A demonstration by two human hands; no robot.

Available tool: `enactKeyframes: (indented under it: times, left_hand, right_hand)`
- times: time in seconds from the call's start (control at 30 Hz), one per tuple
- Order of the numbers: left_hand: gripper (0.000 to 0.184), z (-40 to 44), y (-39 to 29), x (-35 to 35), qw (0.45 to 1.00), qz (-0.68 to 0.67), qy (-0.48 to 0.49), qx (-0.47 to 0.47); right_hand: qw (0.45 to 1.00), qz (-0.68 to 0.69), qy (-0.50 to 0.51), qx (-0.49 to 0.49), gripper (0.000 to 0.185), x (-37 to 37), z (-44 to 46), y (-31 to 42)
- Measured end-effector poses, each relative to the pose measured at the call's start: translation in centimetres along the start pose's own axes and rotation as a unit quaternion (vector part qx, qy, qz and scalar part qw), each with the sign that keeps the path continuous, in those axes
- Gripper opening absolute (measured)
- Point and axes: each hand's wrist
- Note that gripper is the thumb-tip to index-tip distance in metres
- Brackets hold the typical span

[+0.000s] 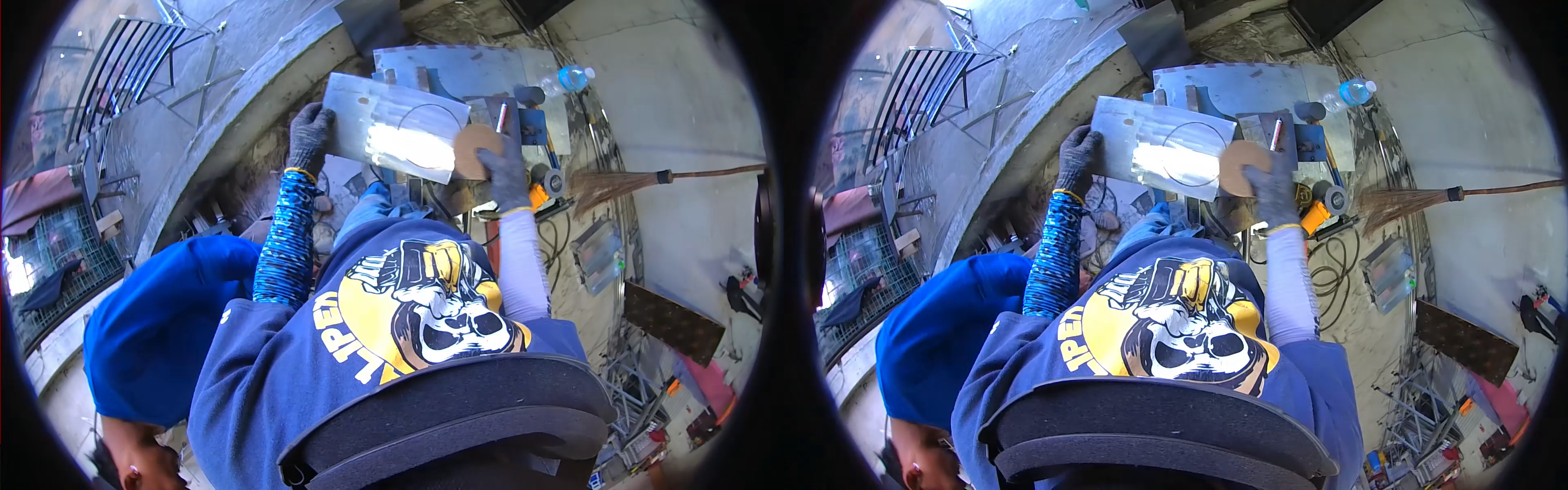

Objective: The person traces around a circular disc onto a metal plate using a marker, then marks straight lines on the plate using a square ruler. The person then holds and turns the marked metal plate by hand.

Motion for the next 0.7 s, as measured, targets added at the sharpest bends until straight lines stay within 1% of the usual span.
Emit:
enactKeyframes:
  times: [0.07, 0.1, 0.13, 0.17, 0.23, 0.27, 0.3, 0.4, 0.47, 0.5, 0.53, 0.57, 0.63, 0.67, 0.7]
  left_hand:
    - [0.027, 0.9, 0.2, -0.9, 1.0, -0.001, -0.014, -0.003]
    - [0.027, 1.1, 0.0, -1.3, 1.0, -0.001, -0.026, -0.003]
    - [0.028, 0.7, -1.0, -1.5, 0.999, 0.002, -0.037, -0.004]
    - [0.028, 0.7, -1.2, -1.7, 0.999, 0.004, -0.037, -0.005]
    - [0.029, 1.0, -1.4, -2.0, 0.999, 0.016, -0.038, -0.016]
    - [0.029, 1.1, -1.5, -1.9, 0.999, 0.023, -0.039, -0.01]
    - [0.029, 1.2, -1.4, -1.7, 0.999, 0.024, -0.034, -0.009]
    - [0.029, 1.0, -1.3, -1.2, 1.0, 0.003, -0.022, -0.011]
    - [0.028, 0.5, -1.5, -0.9, 1.0, 0.009, -0.002, -0.006]
    - [0.028, 0.1, -1.6, -0.6, 1.0, 0.01, 0.002, -0.006]
    - [0.028, -0.3, -1.9, -0.3, 1.0, 0.026, 0.01, -0.007]
    - [0.027, -0.6, -2.0, 0.1, 0.999, 0.042, 0.019, -0.008]
    - [0.027, -1.3, -1.2, 1.3, 0.999, 0.026, 0.037, -0.008]
    - [0.027, -1.6, -0.8, 1.6, 0.998, 0.01, 0.054, -0.009]
    - [0.027, -1.8, -0.8, 1.7, 0.998, 0.012, 0.054, -0.009]
  right_hand:
    - [0.998, 0.043, -0.036, -0.003, 0.044, -4.6, 0.9, -1.6]
    - [0.997, 0.036, -0.067, -0.012, 0.045, -7.1, 1.2, -3.0]
    - [0.995, 0.075, -0.072, 0.013, 0.048, -9.6, 2.1, -5.3]
    - [0.994, 0.075, -0.072, 0.015, 0.048, -11.0, 2.1, -5.5]
    - [0.987, 0.094, -0.118, 0.062, 0.053, -13.0, 1.3, -5.7]
    - [0.983, 0.101, -0.135, 0.077, 0.057, -13.1, 1.0, -5.8]
    - [0.982, 0.102, -0.14, 0.078, 0.057, -13.1, 0.7, -6.0]
    - [0.982, 0.118, -0.137, 0.06, 0.058, -11.2, -0.1, -5.9]
    - [0.989, 0.079, -0.11, 0.056, 0.056, -8.8, -0.8, -4.8]
    - [0.987, 0.134, -0.074, 0.052, 0.057, -7.5, -0.8, -5.4]
    - [0.985, 0.149, -0.065, 0.063, 0.055, -5.5, -1.5, -4.1]
    - [0.976, 0.201, -0.02, 0.086, 0.053, -3.7, -1.6, -3.2]
    - [0.937, 0.316, 0.057, 0.136, 0.052, 0.4, -2.6, -0.4]
    - [0.952, 0.289, 0.069, 0.074, 0.054, 2.4, -2.6, -0.6]
    - [0.952, 0.29, 0.069, 0.075, 0.054, 3.4, -2.8, -0.4]
Point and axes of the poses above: each hand's wrist, its own z-axis towards the middle knuckle, its own x-axis out of the palm, y = z × x, and after that the axes turned 14 degrees about -y, right-handed
